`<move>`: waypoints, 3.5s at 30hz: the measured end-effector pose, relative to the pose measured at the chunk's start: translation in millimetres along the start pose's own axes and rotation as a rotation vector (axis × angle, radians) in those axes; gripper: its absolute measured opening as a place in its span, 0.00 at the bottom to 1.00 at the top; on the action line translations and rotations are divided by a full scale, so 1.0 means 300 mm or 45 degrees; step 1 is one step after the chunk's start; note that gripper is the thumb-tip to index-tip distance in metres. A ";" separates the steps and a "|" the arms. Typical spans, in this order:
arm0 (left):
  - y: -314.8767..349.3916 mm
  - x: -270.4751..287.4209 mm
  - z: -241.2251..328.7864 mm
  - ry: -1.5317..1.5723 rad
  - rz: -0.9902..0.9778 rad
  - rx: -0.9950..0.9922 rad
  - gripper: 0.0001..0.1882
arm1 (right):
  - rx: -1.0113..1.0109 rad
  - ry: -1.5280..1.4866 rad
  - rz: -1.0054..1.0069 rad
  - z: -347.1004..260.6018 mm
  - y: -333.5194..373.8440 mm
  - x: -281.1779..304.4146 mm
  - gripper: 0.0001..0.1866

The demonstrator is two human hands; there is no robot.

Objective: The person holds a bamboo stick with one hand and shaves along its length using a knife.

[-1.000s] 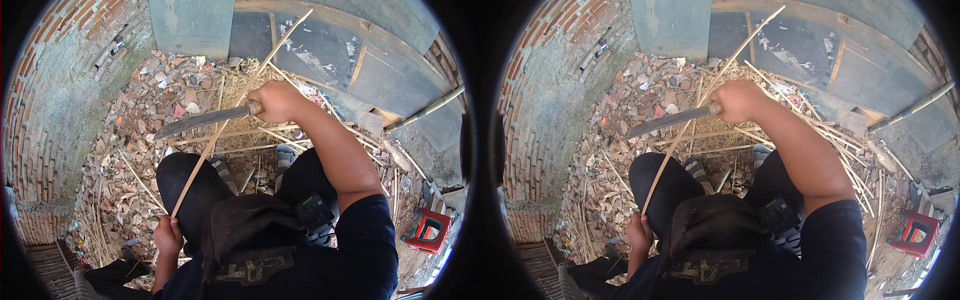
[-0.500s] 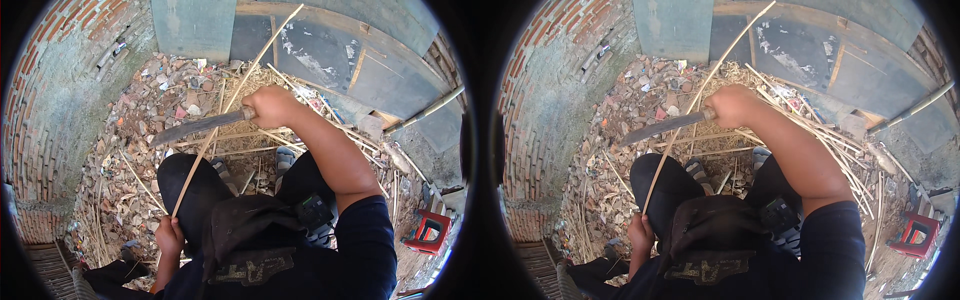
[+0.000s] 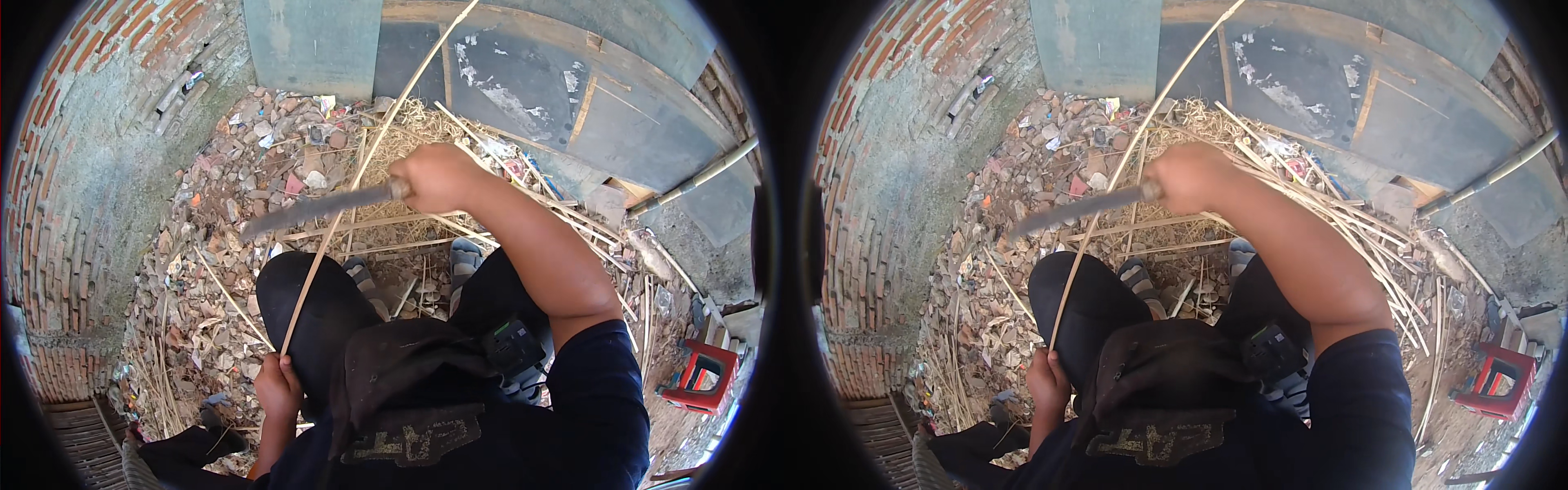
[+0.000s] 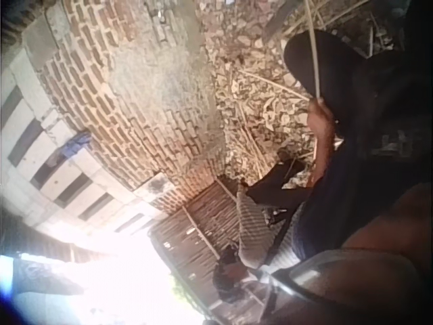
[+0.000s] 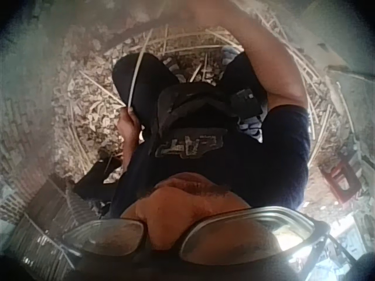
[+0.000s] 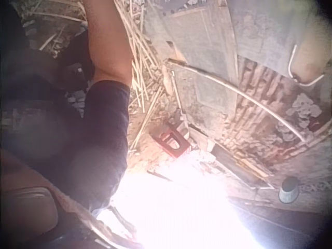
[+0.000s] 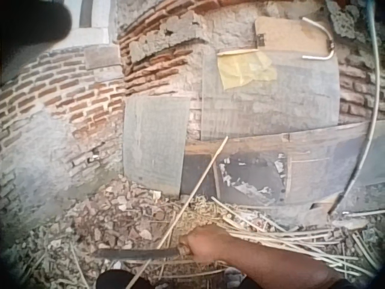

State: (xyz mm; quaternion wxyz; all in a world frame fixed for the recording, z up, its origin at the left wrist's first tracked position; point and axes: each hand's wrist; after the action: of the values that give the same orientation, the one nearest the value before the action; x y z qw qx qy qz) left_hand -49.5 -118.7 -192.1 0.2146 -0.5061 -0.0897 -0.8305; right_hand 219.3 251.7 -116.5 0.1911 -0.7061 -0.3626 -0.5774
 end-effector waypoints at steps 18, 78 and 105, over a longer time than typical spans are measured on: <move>0.004 -0.008 0.005 -0.039 0.025 0.023 0.13 | -0.035 0.130 -0.002 0.020 0.006 0.000 0.09; -0.035 0.031 -0.032 0.014 -0.001 -0.050 0.14 | -0.073 -0.214 0.122 0.007 -0.046 -0.054 0.15; -0.056 -0.003 -0.030 0.039 0.045 -0.029 0.18 | -0.139 -0.132 0.134 0.083 -0.099 -0.044 0.12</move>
State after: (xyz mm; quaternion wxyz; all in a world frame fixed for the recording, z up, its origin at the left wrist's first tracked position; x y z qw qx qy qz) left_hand -63.9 -107.0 -196.0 0.2248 -0.4974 -0.0680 -0.8351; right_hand 213.4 284.8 -140.1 0.1635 -0.7623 -0.3025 -0.5483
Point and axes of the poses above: each hand's wrist, its own y-axis away from the middle knuckle, its own x-axis out of the back of the hand, z = x × y, and after that the axes turned 7 degrees about y, right-handed
